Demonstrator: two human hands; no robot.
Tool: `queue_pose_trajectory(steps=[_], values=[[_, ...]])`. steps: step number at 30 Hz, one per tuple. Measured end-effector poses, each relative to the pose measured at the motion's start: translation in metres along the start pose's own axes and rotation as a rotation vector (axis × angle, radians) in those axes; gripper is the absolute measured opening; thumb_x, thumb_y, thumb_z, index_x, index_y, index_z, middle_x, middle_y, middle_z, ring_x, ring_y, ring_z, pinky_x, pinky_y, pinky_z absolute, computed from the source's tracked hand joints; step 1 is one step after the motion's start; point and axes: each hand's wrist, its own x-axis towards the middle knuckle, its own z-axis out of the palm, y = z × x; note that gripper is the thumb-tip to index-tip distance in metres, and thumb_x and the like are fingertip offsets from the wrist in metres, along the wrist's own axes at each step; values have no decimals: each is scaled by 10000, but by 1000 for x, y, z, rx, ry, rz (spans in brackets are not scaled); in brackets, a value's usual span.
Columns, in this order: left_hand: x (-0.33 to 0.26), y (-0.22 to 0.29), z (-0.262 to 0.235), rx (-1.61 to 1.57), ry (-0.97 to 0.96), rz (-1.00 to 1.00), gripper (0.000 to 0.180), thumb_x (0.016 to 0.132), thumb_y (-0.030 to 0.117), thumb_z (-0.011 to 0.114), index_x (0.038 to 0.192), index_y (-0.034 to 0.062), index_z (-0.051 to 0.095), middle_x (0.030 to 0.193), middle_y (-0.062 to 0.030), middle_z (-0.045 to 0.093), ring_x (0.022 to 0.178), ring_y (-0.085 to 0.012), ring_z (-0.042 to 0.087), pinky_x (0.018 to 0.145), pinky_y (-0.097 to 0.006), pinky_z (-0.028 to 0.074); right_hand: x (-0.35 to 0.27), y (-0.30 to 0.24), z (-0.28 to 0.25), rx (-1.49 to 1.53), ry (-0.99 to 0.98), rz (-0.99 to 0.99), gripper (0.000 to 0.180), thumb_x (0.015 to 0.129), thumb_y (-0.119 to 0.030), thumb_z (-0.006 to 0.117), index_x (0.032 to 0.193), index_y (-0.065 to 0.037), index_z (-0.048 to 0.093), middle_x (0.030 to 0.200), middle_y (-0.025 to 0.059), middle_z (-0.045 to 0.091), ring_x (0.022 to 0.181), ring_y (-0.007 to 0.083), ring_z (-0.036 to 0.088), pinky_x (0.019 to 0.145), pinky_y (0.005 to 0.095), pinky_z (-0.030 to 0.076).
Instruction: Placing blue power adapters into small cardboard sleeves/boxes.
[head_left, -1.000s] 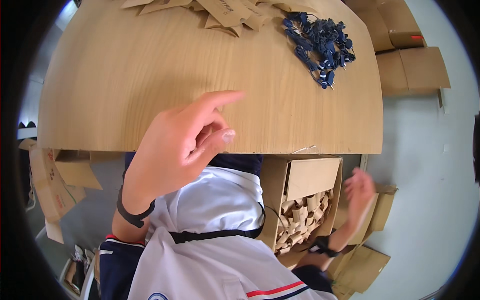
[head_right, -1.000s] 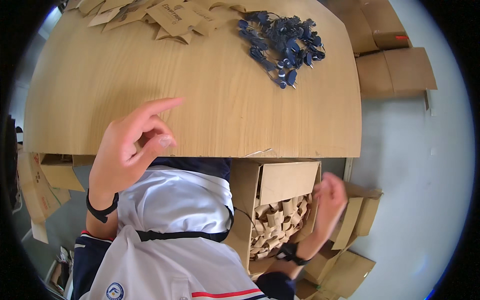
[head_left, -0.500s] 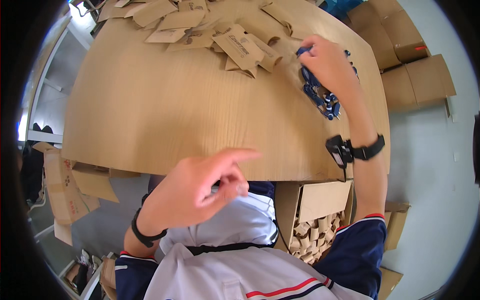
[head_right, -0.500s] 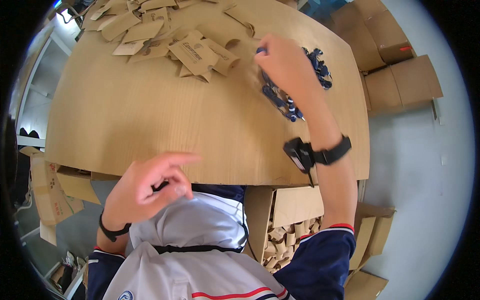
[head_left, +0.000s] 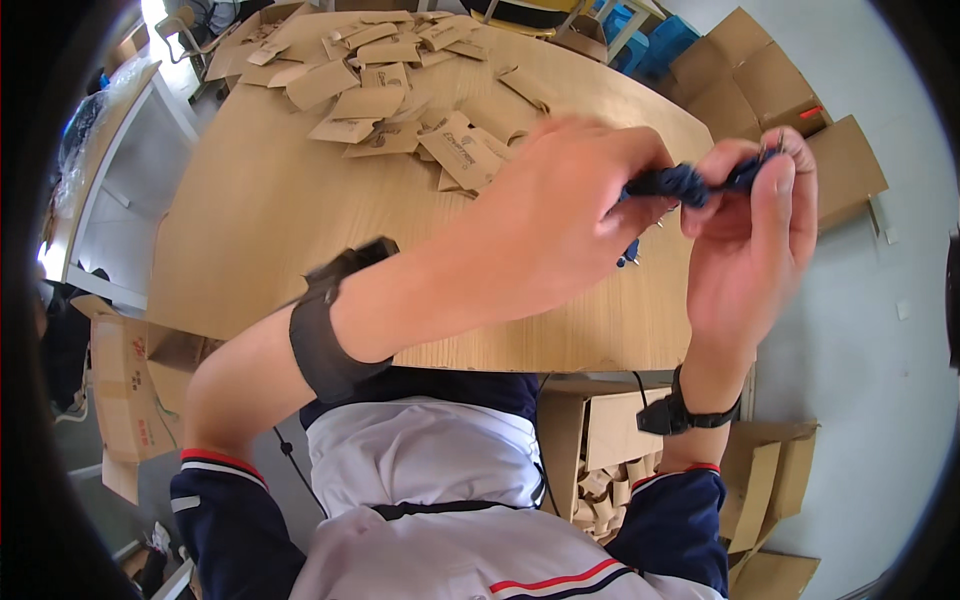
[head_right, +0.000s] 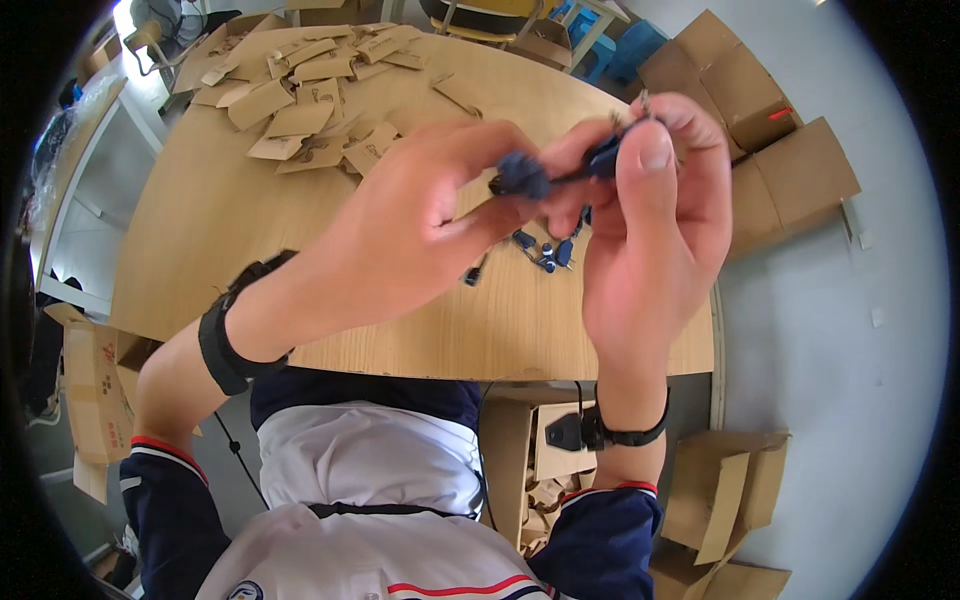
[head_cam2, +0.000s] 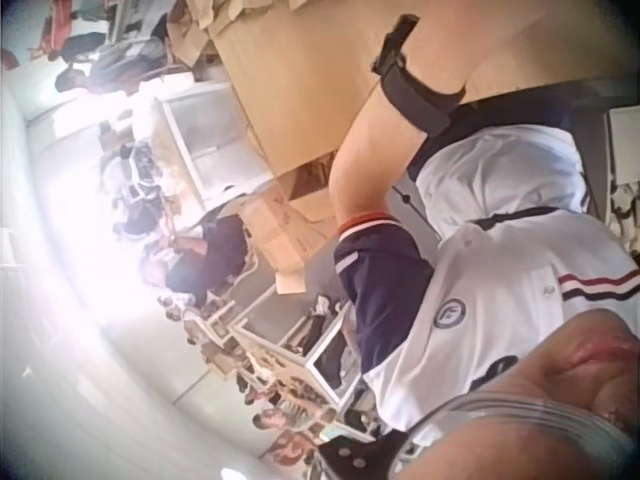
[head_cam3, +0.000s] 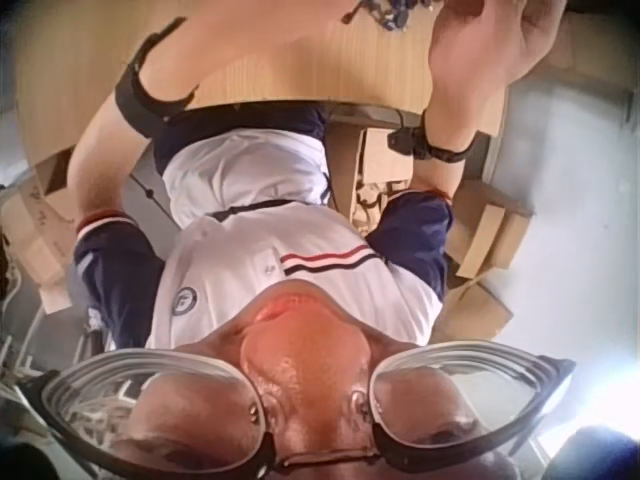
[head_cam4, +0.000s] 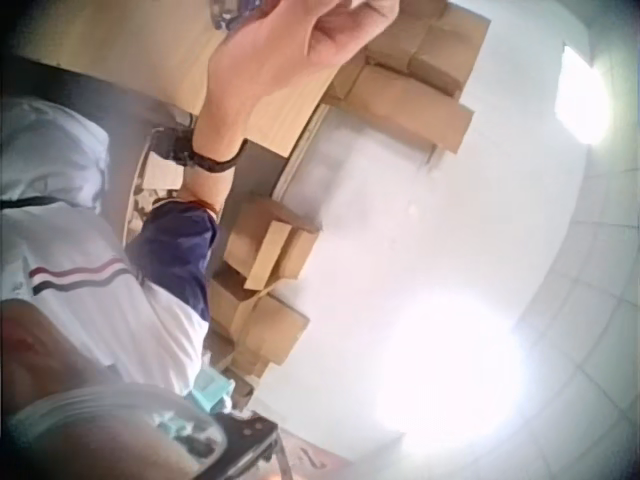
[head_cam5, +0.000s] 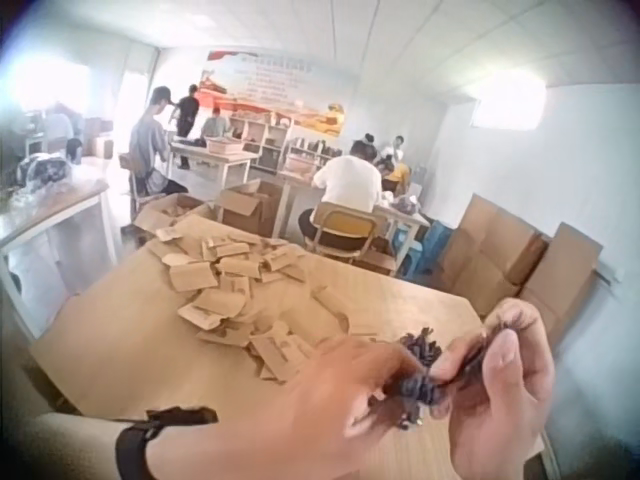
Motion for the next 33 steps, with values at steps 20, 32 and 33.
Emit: queue_pose_trajectory(steps=[20,32,33], values=[[-25,4,-22,-220,-254,-405,218,830,-27,525,1041,25,517,725,-141,556,647,-289,572,586,-356,430,-52,7,9,-217,-30,335,247,884,-48,680,1116,-7,603,841,6,621,633,39,539,509,178,400],[-35,4,-32,-334,-489,-314,229,954,234,575,1000,9,566,794,-169,555,694,-363,546,593,-394,412,-50,10,2,167,-24,484,231,929,-114,632,1126,3,597,922,37,586,714,58,515,594,217,429],[-34,5,-34,-328,-491,-321,229,954,234,575,1000,9,566,794,-169,555,694,-363,546,593,-394,412,-50,11,-1,175,-26,487,231,929,-114,632,1126,3,597,922,37,586,714,58,515,594,217,429]])
